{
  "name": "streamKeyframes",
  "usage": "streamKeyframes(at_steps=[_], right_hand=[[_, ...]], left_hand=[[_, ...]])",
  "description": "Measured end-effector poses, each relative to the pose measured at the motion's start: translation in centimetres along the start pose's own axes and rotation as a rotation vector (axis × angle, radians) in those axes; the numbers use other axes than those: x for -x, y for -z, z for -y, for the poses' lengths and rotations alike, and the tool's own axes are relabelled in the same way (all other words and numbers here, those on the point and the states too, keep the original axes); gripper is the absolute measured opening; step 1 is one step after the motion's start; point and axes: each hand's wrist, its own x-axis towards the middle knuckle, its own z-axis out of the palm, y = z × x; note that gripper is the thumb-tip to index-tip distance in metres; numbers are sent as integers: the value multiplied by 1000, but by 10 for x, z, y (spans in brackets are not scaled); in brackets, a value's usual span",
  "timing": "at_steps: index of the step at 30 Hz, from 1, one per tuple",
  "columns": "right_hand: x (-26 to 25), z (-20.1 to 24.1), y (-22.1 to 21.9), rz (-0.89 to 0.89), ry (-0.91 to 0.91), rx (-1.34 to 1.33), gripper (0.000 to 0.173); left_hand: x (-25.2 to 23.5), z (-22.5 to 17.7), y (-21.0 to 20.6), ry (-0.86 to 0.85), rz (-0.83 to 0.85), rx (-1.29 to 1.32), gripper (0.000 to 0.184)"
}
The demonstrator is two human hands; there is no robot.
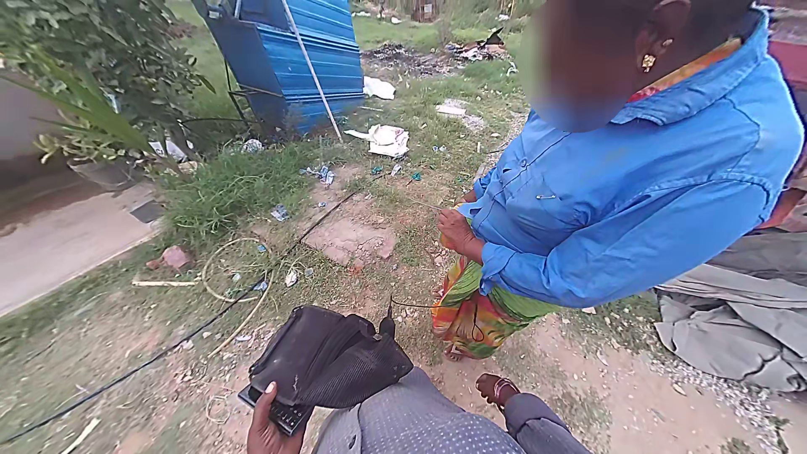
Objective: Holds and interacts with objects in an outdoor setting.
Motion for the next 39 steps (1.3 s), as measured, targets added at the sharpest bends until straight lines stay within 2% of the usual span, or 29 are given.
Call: streamKeyframes(at_steps=[15, 22, 27, 32, 36, 39], right_hand=[[-5, 6, 1, 14, 13, 59, 43], [23, 41, 10, 24, 91, -190, 43], [52, 83, 29, -43, 265, -395, 41], [120, 129, 58, -67, 500, -539, 38], [166, 144, 76, -82, 679, -584, 37], [180, 143, 82, -125, 758, -649, 38]], left_hand=[[1, -1, -3, -18, -23, -1, 26], [2, -1, -6, -32, -29, 2, 25], [3, -1, -6, -19, -5, 9, 25], [2, 1, -9, -32, -5, 4, 27], [3, 1, -10, -26, 9, -21, 27], [3, 1, -9, -24, 13, -26, 29]])
